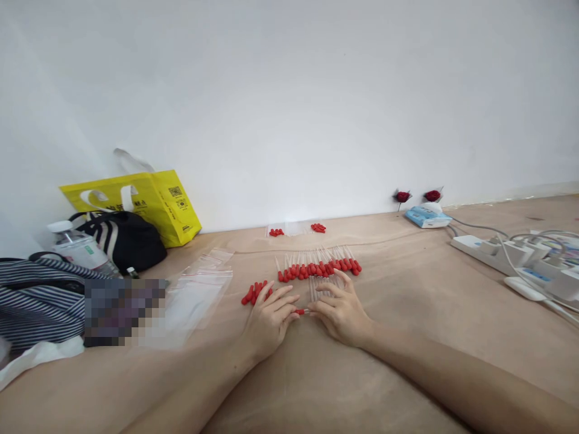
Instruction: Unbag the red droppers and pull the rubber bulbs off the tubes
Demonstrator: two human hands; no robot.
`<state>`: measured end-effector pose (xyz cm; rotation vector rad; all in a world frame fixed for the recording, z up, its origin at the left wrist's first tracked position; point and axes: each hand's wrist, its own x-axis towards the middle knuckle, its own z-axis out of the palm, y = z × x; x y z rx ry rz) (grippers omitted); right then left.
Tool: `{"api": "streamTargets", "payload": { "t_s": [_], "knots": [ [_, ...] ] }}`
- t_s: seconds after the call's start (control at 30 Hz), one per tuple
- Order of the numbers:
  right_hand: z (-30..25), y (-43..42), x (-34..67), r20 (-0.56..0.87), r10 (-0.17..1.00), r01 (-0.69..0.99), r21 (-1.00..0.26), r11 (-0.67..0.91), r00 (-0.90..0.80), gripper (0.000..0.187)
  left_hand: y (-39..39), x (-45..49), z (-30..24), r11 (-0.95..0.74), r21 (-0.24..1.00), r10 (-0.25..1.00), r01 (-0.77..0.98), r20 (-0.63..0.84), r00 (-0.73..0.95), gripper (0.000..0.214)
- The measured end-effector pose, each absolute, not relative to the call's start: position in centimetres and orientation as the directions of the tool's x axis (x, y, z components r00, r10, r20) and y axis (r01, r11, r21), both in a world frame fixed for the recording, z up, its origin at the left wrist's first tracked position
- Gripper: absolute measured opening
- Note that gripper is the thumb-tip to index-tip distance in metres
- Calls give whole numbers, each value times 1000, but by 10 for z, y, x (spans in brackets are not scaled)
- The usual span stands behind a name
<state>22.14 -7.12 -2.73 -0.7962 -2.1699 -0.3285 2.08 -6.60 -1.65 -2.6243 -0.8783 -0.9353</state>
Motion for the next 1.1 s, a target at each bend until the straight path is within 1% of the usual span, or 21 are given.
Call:
{"api": "streamTargets", "payload": {
  "t_s": [0.1,0.33,0.67,0.77,0.8,0.87,0.93,1.0,1.03,1.1],
  "knots": [
    [-25,-73,223,758,424,627,-26,779,-496,12,-69,21,-15,-801,-6,455,598,643,616,19],
    [-25,-75,222,762,434,612,-64,788,-480,11,-71,22,-11,-823,-56,401,565,648,647,23],
    [-25,-76,226,778,418,609,-58,791,-469,11,-68,18,-17,-827,-28,394,561,682,616,23],
    [-27,-74,236,775,475,679,-80,729,-418,19,-68,13,-18,-804,-3,430,594,687,586,19],
    [-28,-73,240,769,510,706,-110,699,-385,22,-69,12,-17,-798,16,444,603,691,570,18],
    [-29,-70,248,745,587,722,-211,659,-317,22,-70,12,-14,-793,82,478,603,699,532,17],
    [-29,-66,255,710,649,679,-336,652,-272,18,-68,10,-9,-754,197,560,627,692,455,18],
    [-29,-63,262,682,692,637,-430,640,-235,20,-60,3,-2,-627,347,694,698,655,298,22],
    [-29,-61,265,670,711,638,-455,621,-214,23,-55,-3,1,-536,421,756,732,625,194,24],
    [-31,-56,272,641,748,682,-470,560,-171,29,-42,-21,5,-353,550,839,757,544,-5,28]
  ]
}}
